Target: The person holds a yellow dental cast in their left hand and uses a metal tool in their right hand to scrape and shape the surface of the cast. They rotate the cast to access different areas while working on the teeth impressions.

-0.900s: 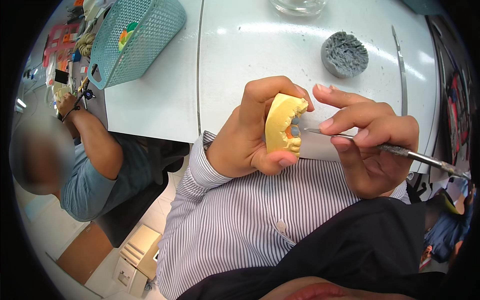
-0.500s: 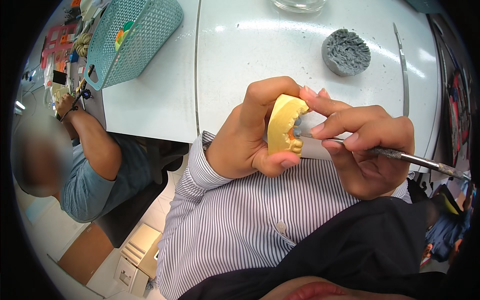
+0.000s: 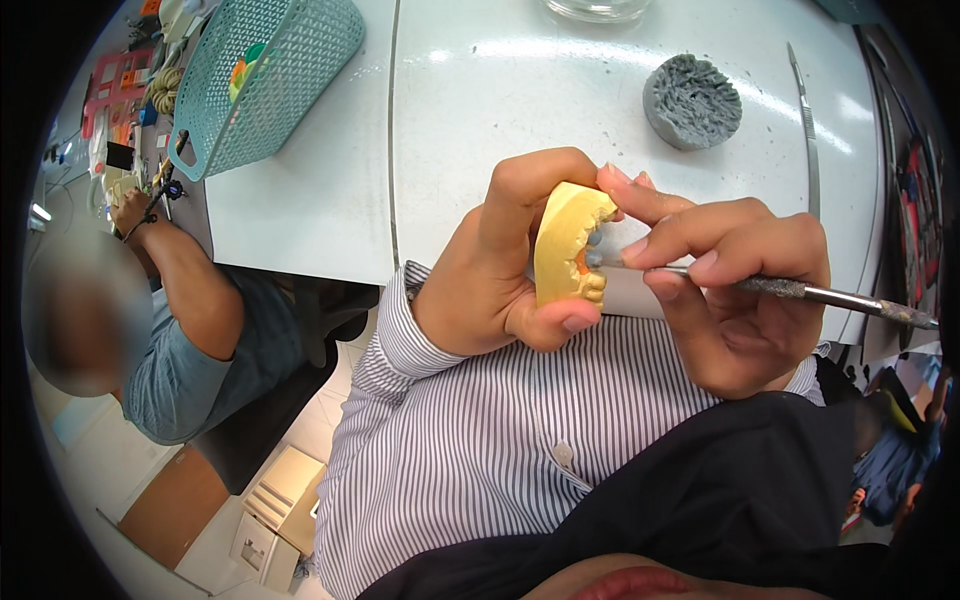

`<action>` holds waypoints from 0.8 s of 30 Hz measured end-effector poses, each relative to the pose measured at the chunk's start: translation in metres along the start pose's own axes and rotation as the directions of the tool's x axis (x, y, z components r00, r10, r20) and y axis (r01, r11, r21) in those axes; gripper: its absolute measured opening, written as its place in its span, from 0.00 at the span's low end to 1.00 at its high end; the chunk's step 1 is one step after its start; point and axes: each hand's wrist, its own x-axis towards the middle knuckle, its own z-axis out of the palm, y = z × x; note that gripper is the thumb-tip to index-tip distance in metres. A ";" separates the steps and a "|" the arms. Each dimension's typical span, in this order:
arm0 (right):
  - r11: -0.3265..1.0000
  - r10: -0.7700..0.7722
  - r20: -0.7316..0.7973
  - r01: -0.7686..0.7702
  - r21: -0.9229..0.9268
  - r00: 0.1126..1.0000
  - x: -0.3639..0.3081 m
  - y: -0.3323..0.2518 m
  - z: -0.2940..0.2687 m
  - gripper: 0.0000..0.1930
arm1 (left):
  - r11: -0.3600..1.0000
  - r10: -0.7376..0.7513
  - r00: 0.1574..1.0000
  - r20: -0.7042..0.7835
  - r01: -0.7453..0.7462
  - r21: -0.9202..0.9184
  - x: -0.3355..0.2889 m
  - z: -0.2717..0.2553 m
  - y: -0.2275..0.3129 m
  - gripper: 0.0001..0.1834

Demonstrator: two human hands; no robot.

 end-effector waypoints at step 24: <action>0.991 -0.106 0.048 0.110 -0.082 0.993 0.004 -0.003 0.000 0.15 | 0.995 0.059 0.998 -0.010 -0.058 0.086 0.004 -0.003 0.004 0.40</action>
